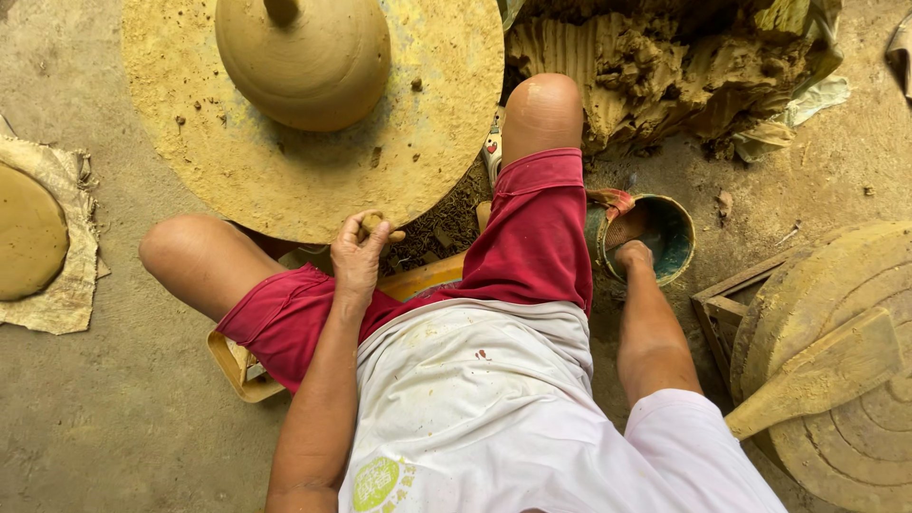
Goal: The person forms a clay lid on a pottery wheel by hand, refining the edges and inserting a top knob. Afterwards, they use a yellow plastic cup to measure, shape, and smooth the contours of the piece.
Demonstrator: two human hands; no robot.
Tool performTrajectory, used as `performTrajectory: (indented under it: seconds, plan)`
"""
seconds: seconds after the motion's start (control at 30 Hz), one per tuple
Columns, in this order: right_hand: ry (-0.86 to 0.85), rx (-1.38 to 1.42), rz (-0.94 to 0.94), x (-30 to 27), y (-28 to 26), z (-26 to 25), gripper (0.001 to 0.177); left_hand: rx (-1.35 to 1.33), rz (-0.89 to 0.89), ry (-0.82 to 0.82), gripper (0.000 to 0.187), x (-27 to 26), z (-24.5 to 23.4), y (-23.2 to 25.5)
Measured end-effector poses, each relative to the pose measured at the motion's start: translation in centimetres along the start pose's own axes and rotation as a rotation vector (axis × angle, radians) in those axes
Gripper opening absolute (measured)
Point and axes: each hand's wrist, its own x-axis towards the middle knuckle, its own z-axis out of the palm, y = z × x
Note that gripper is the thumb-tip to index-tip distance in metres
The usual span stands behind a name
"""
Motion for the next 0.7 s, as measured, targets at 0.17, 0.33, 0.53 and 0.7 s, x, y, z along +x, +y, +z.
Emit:
performTrajectory:
  seconds: [0.17, 0.33, 0.53, 0.7]
  plan:
    - [0.181, 0.053, 0.001, -1.1, 1.3, -0.6, 0.034, -0.027, -0.004, -0.065, 0.026, 0.5, 1.7, -0.2]
    - [0.270, 0.136, -0.120, -0.7, 3.3, -0.4, 0.026, 0.074, -0.068, -0.116, 0.030, 0.2, 3.4, 1.4]
    - [0.395, 0.275, -0.045, -1.3, 4.1, -4.4, 0.010, -0.102, 0.195, 0.054, 0.030, 1.5, 0.2, 9.6]
    - [0.488, 0.711, -0.420, -6.7, -4.1, -15.2, 0.028, -0.031, 0.372, 0.345, 0.024, 9.3, -6.7, 19.3]
